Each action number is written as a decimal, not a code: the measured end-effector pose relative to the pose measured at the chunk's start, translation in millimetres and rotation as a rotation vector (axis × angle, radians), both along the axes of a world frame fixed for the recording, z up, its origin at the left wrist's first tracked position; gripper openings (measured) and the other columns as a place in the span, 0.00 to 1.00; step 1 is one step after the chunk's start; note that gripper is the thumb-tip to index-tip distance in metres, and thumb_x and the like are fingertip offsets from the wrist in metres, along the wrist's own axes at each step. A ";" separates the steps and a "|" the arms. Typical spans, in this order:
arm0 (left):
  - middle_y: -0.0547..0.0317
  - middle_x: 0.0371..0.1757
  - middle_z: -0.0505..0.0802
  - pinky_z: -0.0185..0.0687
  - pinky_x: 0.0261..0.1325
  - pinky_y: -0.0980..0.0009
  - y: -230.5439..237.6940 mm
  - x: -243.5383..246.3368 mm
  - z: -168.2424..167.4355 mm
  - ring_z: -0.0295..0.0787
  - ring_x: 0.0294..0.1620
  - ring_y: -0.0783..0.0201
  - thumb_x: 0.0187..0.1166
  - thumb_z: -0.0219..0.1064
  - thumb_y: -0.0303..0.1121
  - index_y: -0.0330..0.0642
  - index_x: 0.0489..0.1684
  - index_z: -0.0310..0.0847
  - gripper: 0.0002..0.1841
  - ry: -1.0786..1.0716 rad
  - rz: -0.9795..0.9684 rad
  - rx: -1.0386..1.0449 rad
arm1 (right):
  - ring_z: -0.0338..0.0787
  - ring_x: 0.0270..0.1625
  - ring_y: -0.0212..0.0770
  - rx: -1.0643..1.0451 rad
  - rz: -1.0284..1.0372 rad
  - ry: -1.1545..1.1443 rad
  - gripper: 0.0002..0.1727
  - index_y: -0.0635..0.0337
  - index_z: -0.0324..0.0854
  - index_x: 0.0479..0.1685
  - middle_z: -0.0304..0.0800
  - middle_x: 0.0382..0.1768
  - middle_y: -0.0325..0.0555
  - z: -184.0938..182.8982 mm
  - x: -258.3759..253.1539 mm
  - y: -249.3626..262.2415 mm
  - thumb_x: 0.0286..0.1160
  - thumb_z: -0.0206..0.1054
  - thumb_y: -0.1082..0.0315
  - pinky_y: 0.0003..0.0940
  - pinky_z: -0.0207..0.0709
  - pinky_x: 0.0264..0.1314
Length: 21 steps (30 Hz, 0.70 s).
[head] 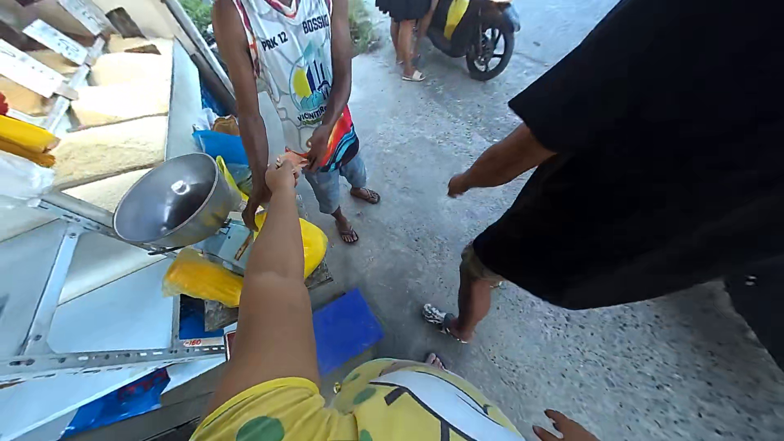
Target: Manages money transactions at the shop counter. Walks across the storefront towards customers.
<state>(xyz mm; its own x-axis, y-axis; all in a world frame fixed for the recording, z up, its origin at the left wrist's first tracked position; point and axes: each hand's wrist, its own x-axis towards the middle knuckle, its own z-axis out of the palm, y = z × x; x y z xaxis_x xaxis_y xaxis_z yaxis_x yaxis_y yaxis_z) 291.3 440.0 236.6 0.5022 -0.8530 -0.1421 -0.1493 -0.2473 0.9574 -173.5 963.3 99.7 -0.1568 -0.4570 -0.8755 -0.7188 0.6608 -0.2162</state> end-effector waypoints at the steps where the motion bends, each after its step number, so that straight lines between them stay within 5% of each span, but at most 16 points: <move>1: 0.43 0.54 0.89 0.85 0.43 0.60 -1.3 -5.8 0.9 0.87 0.39 0.58 0.88 0.61 0.41 0.39 0.73 0.75 0.21 -0.010 0.000 0.011 | 0.73 0.81 0.72 -0.045 0.010 -0.001 0.39 0.73 0.63 0.85 0.73 0.77 0.76 -3.2 -12.3 -15.5 0.86 0.63 0.50 0.68 0.61 0.84; 7: 0.46 0.54 0.90 0.87 0.45 0.60 -24.0 -45.3 -14.7 0.89 0.41 0.59 0.87 0.63 0.44 0.39 0.73 0.76 0.23 -0.039 -0.007 0.028 | 0.74 0.81 0.66 -0.188 0.148 -0.062 0.38 0.65 0.66 0.86 0.74 0.79 0.69 -19.3 -55.9 -141.3 0.84 0.67 0.50 0.64 0.62 0.85; 9: 0.45 0.52 0.90 0.84 0.47 0.57 -26.4 -64.4 -17.2 0.87 0.42 0.58 0.91 0.54 0.54 0.37 0.69 0.79 0.28 -0.108 0.056 0.018 | 0.74 0.82 0.65 -0.175 0.242 -0.111 0.38 0.63 0.66 0.86 0.73 0.80 0.67 -18.4 -61.7 -186.6 0.83 0.67 0.49 0.63 0.62 0.86; 12: 0.38 0.61 0.88 0.79 0.70 0.50 -22.3 -102.0 -17.1 0.87 0.61 0.51 0.93 0.46 0.53 0.30 0.70 0.76 0.31 -0.301 0.225 -0.208 | 0.72 0.84 0.63 -0.156 0.334 -0.158 0.39 0.62 0.65 0.87 0.72 0.81 0.65 -17.8 -75.0 -259.9 0.83 0.67 0.48 0.61 0.60 0.87; 15: 0.49 0.38 0.83 0.83 0.43 0.61 -21.5 -145.4 -41.5 0.81 0.33 0.64 0.94 0.43 0.43 0.26 0.61 0.71 0.24 -0.479 -0.038 -0.559 | 0.74 0.83 0.62 -0.169 0.351 -0.203 0.38 0.61 0.66 0.87 0.73 0.81 0.65 -23.0 -90.5 -339.8 0.83 0.67 0.49 0.61 0.62 0.86; 18: 0.50 0.33 0.87 0.85 0.42 0.68 -48.1 -202.4 -94.5 0.84 0.33 0.69 0.92 0.47 0.46 0.25 0.47 0.78 0.27 -0.585 -0.377 -0.760 | 0.75 0.81 0.63 -0.199 0.359 -0.262 0.37 0.62 0.67 0.86 0.74 0.80 0.65 -35.0 -104.2 -424.4 0.83 0.67 0.50 0.62 0.63 0.86; 21: 0.44 0.32 0.92 0.89 0.42 0.62 -101.1 -280.3 -141.8 0.90 0.32 0.59 0.84 0.58 0.38 0.24 0.43 0.87 0.20 -0.575 -0.588 -0.553 | 0.73 0.82 0.63 -0.152 0.405 -0.240 0.37 0.63 0.66 0.86 0.74 0.80 0.66 -31.1 -115.7 -517.4 0.84 0.65 0.49 0.62 0.61 0.86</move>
